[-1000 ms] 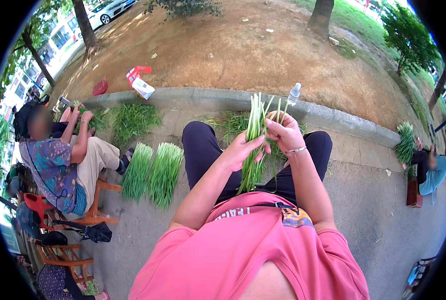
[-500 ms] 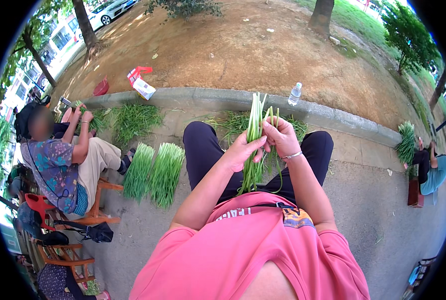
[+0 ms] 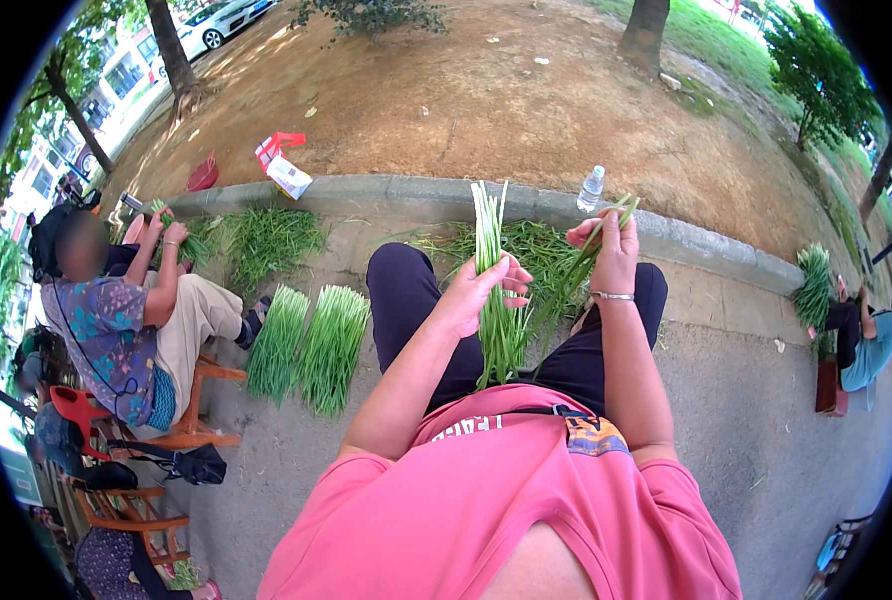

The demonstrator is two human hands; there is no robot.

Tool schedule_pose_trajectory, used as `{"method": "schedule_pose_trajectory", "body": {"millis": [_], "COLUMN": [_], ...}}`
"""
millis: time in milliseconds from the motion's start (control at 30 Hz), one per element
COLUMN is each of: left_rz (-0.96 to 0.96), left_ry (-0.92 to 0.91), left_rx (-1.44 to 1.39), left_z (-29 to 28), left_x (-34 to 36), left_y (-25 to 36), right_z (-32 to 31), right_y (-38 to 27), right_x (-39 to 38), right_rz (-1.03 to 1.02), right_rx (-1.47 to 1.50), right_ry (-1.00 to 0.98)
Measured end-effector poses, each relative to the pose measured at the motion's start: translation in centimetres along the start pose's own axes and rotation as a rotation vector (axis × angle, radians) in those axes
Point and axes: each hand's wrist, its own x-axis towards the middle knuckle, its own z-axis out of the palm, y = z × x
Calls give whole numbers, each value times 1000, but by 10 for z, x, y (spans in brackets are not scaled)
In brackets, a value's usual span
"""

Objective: The person sorts a bundle of green plant stems by hand, removing individual pieces and placing them into organized piles on the ground.

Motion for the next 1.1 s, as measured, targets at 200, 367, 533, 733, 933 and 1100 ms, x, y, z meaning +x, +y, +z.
{"method": "schedule_pose_trajectory", "body": {"millis": [200, 367, 533, 733, 933, 1100], "left_rz": [-88, -165, -85, -26, 103, 73], "left_ry": [-155, -203, -160, -47, 31, 104], "left_rx": [-75, -50, 21, -28, -45, -119], "left_z": [6, 13, 14, 12, 8, 5], "left_x": [-3, -5, -6, -2, -1, -1], "left_y": [3, 3, 1, -2, 1, -2], "right_z": [7, 28, 24, 17, 11, 5], "right_y": [3, 2, 9, 11, 15, 9], "right_x": [-10, -20, -19, -20, -16, -8], "right_rz": [294, 286, 268, 311, 271, 197], "right_rx": [143, 75, 133, 285, 350, 311], "right_ry": [-189, -297, -248, -276, -288, -131]}}
